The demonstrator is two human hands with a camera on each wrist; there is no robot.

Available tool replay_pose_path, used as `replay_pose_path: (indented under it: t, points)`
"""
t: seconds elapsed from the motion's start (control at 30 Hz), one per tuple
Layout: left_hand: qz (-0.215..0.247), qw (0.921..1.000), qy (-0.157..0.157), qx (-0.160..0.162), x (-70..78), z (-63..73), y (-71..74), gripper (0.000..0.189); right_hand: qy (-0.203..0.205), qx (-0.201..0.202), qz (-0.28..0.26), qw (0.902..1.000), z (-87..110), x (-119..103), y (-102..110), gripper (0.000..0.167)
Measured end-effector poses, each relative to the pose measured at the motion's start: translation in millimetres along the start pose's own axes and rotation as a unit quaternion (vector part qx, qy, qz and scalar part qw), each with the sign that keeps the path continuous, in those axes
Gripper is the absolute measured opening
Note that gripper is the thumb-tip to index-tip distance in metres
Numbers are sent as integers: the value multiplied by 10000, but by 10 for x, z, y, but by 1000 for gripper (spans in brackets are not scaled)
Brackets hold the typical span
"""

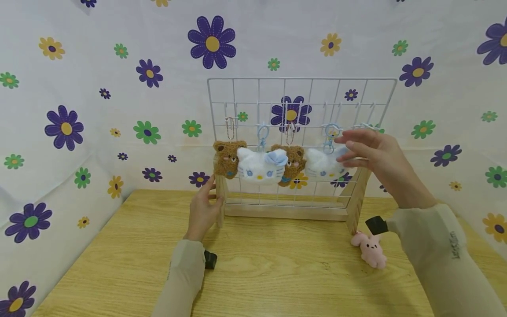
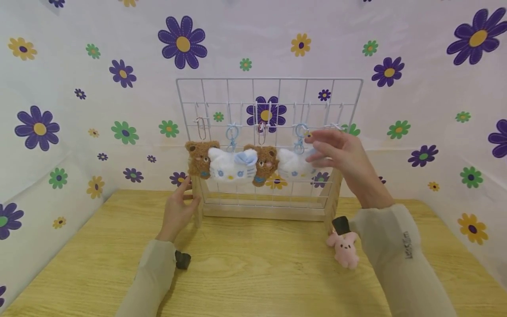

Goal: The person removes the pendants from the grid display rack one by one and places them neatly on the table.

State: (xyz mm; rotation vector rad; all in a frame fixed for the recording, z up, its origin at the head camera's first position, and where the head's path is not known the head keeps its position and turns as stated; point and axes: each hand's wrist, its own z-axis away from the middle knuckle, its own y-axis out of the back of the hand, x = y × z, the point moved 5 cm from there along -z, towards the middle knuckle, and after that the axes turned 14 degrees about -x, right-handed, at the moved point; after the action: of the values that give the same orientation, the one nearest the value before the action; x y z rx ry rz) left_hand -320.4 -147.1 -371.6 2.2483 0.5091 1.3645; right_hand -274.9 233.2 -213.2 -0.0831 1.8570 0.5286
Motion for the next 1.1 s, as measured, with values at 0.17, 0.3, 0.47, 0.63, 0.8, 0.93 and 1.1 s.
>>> replay_pose_path:
  t: [0.17, 0.3, 0.47, 0.63, 0.8, 0.93, 1.1]
  points:
    - [-45, 10000, 28, 20, -2, -4, 8, 68, 80, 125, -26, 9999, -53, -25, -42, 28]
    - [-34, 10000, 54, -3, -16, 6, 8, 69, 125, 154, -212, 9996, -106, -6, -83, 23]
    - [31, 9999, 98, -48, -14, 24, 8, 70, -6, 303, -95, 9995, -156, 17, -108, 27]
    - [97, 9998, 160, -60, -22, 22, 14, 70, -100, 552, 124, 9983, -187, 5, -110, 30]
    - [61, 9999, 123, -54, -15, 21, 13, 69, -235, 774, 370, 9960, -218, -11, -115, 27]
    - [79, 9999, 116, -45, -11, 22, 6, 70, -304, 847, 465, 9949, -248, -42, -127, 27]
    - [116, 9999, 74, -35, -6, 15, -1, 69, -384, 949, 514, 9934, -255, -73, -122, 24]
